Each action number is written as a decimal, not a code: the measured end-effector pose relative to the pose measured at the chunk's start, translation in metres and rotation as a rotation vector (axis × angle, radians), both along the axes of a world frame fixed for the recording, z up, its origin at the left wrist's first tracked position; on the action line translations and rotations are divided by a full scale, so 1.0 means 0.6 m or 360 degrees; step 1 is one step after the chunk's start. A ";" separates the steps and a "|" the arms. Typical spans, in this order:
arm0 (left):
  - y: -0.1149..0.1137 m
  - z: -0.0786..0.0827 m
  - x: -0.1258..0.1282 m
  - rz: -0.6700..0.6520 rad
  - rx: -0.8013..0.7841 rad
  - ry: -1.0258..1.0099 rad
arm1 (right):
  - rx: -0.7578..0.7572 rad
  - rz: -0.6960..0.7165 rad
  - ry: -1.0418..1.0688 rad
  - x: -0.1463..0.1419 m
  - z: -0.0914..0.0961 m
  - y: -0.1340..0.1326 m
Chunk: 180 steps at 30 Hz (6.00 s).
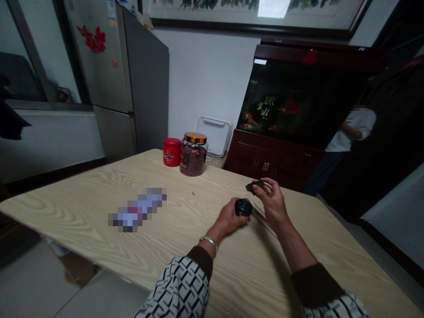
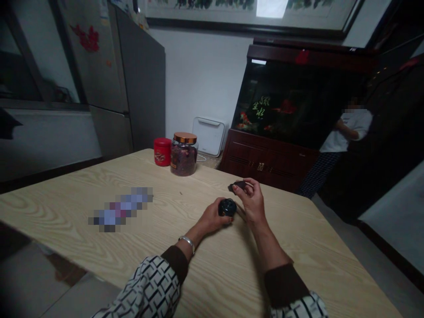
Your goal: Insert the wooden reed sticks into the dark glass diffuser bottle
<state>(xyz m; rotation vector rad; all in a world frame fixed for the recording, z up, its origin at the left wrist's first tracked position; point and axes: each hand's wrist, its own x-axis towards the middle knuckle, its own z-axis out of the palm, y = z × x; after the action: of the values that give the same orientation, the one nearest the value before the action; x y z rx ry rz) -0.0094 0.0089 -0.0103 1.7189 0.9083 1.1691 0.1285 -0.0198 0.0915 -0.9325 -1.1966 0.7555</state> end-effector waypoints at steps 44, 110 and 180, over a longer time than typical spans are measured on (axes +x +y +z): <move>-0.001 0.008 -0.005 -0.0050 -0.0030 -0.0006 | -0.0365 0.0222 -0.2073 0.034 0.073 0.008; -0.159 0.110 -0.130 0.0309 0.0177 0.0321 | -0.0445 -0.0204 -0.0855 0.034 -0.023 -0.193; -0.010 0.015 0.004 -0.0084 0.0044 0.0024 | -0.0481 0.0377 -0.2448 -0.016 0.113 0.001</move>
<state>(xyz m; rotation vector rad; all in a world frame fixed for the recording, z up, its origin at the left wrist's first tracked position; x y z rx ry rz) -0.0071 0.0030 -0.0010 1.7660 0.8546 1.1403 0.1190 -0.0194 0.1595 -1.7325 -2.5874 0.2872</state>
